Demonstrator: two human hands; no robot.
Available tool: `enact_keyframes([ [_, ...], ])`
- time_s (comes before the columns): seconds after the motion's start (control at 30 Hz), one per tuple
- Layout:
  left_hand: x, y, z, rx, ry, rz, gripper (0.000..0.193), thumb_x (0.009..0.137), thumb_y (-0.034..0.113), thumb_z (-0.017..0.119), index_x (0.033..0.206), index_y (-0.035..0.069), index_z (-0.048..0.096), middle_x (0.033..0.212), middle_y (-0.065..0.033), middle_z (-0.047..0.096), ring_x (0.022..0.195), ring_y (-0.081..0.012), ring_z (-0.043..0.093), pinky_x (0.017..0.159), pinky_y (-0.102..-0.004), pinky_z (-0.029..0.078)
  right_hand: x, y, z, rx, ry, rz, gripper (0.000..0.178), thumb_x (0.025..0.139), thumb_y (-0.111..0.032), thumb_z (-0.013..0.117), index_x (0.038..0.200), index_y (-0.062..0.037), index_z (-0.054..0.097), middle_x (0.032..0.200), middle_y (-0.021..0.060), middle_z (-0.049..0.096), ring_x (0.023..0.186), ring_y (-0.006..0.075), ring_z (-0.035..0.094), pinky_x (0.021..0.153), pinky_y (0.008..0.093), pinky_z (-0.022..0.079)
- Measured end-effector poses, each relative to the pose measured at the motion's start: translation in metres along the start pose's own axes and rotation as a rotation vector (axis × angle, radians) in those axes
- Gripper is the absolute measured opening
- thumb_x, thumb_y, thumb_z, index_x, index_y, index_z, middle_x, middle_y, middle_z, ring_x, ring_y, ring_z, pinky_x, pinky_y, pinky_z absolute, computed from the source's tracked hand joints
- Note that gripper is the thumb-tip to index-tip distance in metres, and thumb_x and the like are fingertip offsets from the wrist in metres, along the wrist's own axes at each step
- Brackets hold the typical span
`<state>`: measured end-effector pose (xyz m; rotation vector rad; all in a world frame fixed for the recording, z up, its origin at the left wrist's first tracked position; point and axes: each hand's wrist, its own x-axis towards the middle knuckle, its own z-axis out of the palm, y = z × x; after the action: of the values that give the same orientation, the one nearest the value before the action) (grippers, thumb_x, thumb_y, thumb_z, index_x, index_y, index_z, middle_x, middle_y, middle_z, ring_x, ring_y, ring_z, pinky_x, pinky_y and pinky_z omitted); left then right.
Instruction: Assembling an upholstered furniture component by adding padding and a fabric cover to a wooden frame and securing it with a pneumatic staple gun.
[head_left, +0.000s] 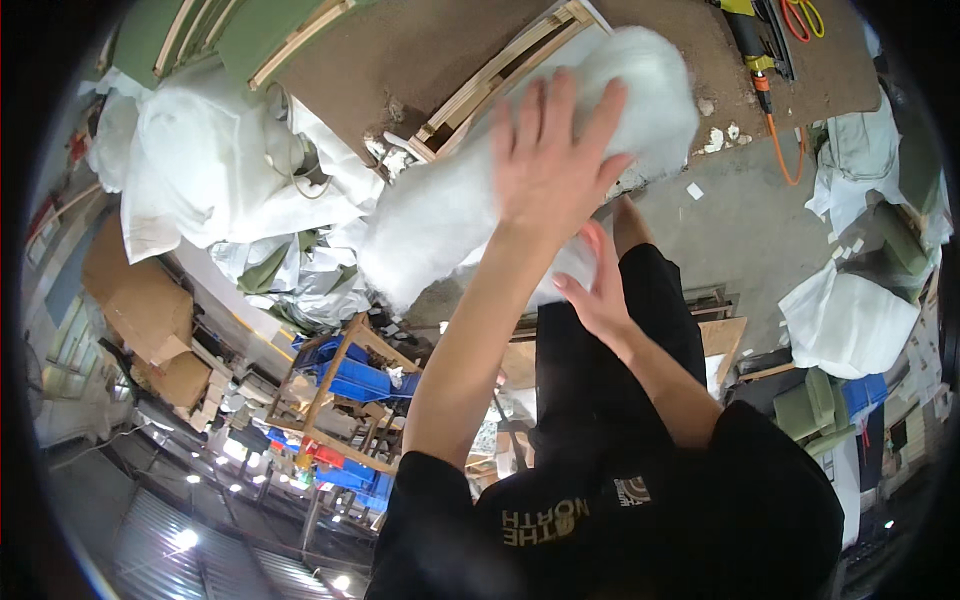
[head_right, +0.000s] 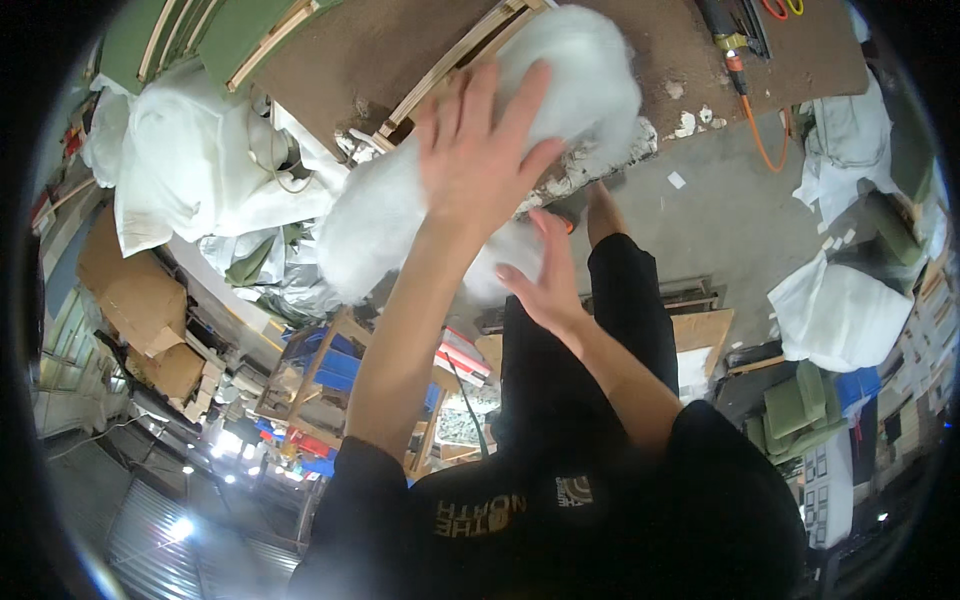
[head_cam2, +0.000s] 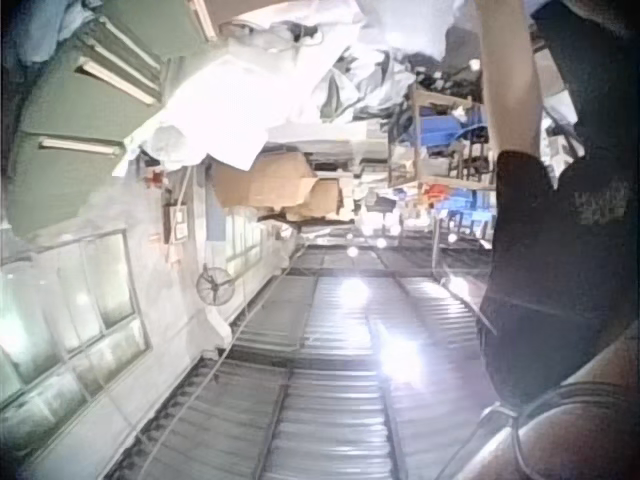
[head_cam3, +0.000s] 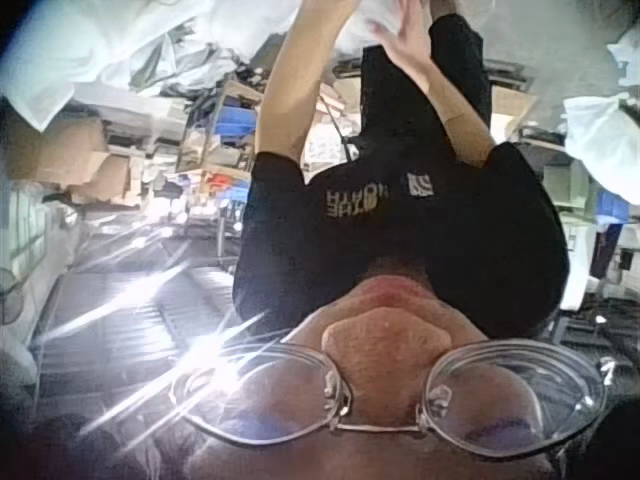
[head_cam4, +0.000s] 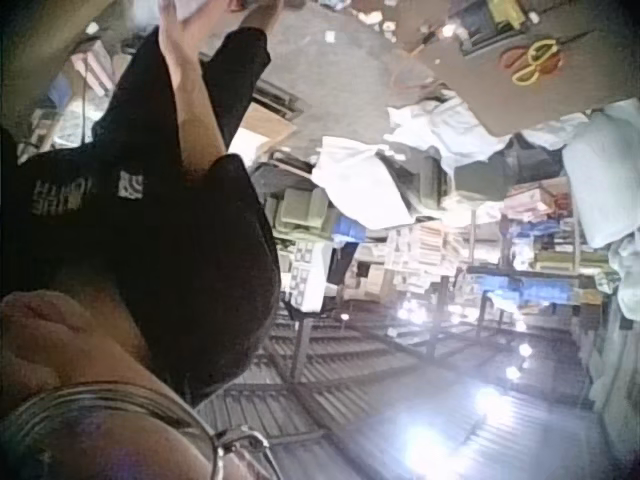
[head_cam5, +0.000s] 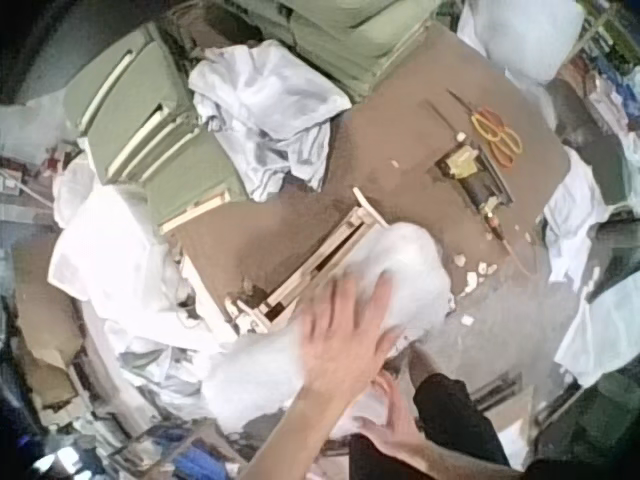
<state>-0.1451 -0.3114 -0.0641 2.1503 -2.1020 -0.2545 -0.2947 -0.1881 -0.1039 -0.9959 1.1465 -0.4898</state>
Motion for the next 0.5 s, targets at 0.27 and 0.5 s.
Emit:
enact_keyframes([
  [0.27,-0.101,-0.057,-0.021,-0.164,0.043,-0.131,0.064,0.078,0.051,0.069,0.137,0.033,0.053,0.120,-0.0099,0.058,0.102,-0.0295,0.055,0.087,-0.0434,0.042,0.040,-0.002,0.093,0.518,0.167,-0.005,0.062,0.084,-0.008,0.069,0.135,0.0002,0.034,0.114,0.0120,0.057,0.104,0.0208,0.057,0.088,0.0336,0.048],
  [0.5,-0.111,-0.064,-0.009,-0.172,0.069,-0.143,0.063,0.079,0.049,0.070,0.138,0.042,0.049,0.119,-0.0055,0.055,0.100,-0.0252,0.052,0.087,-0.0413,0.038,0.006,-0.005,0.119,0.366,0.050,0.076,0.026,0.098,-0.009,0.052,0.122,0.0014,0.053,0.114,0.0064,0.061,0.100,0.0107,0.057,0.079,0.0248,0.049],
])
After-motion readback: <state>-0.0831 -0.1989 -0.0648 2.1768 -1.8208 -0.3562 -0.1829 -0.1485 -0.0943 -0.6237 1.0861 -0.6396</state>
